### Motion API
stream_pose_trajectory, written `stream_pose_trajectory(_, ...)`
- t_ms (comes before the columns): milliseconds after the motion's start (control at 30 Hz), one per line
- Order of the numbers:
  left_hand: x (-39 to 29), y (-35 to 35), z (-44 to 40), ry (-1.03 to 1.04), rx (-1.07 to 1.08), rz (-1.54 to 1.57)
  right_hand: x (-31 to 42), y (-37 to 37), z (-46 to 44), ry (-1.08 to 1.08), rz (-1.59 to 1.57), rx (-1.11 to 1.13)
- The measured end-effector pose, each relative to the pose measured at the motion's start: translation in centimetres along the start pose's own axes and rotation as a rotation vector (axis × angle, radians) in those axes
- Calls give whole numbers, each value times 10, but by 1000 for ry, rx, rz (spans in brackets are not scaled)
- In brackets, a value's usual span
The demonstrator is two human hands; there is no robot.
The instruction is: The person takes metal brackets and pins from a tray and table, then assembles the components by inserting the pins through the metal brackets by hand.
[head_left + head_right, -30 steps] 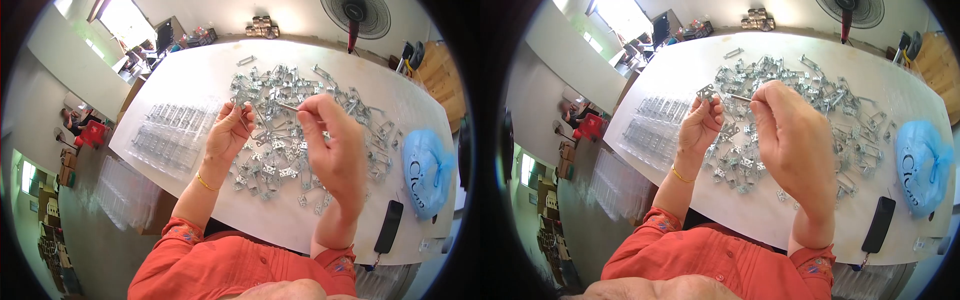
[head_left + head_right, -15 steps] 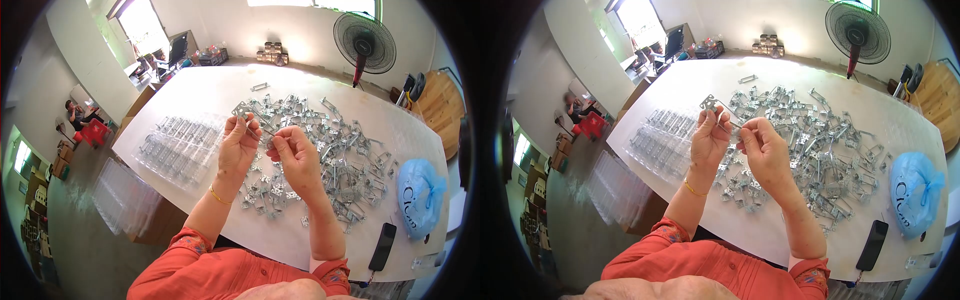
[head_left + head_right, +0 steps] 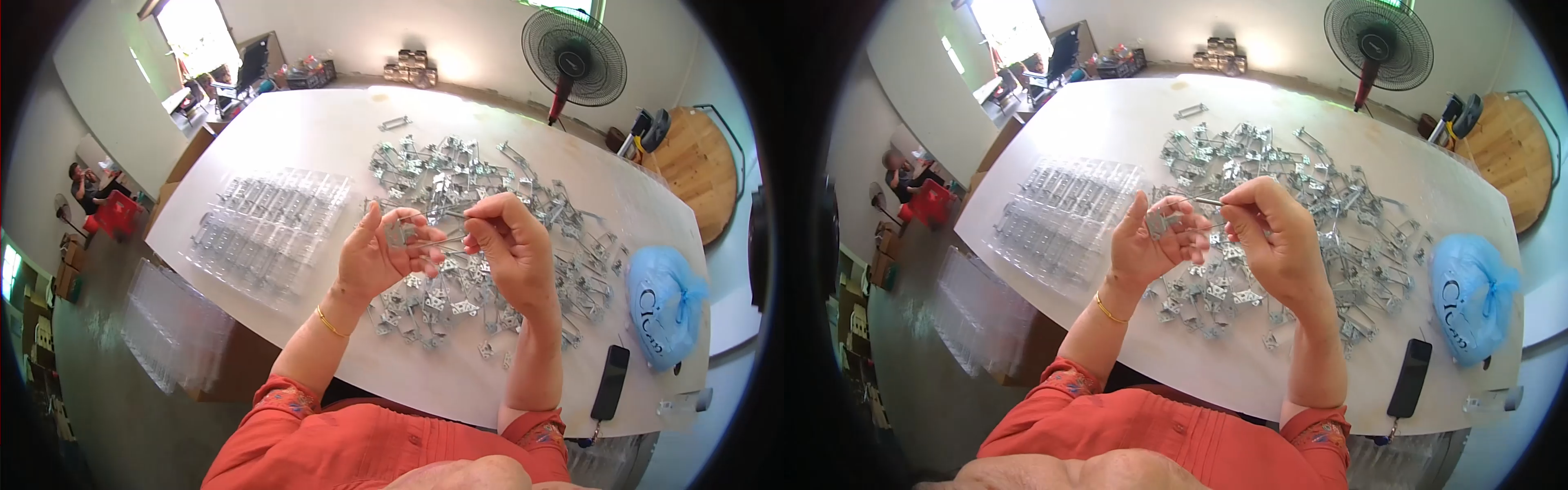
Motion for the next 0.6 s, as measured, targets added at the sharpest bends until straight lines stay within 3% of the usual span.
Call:
stream_pose_trajectory(67,10,-7,2,-49,-51,3,-2,0,-1,-93,217,96)
stream_pose_trajectory(133,22,-12,2,-198,77,114,-3,2,0,-105,273,111)
stream_pose_trajectory(433,38,-47,13,-161,-101,115,-16,15,-1,-54,406,292)
stream_pose_trajectory(533,38,-55,16,-136,-166,184,-23,17,-1,36,351,253)
stream_pose_trajectory(600,36,-55,16,-126,-161,204,-24,18,-2,-56,349,147)
Point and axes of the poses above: each hand's wrist, its own z-axis away from the middle knuckle, its own y-axis out of the palm, x = y × z, the point moved 4 cm from there along -z, towards the middle knuckle, and after that the axes turned 10 degrees about -x, right-handed, at the moved point
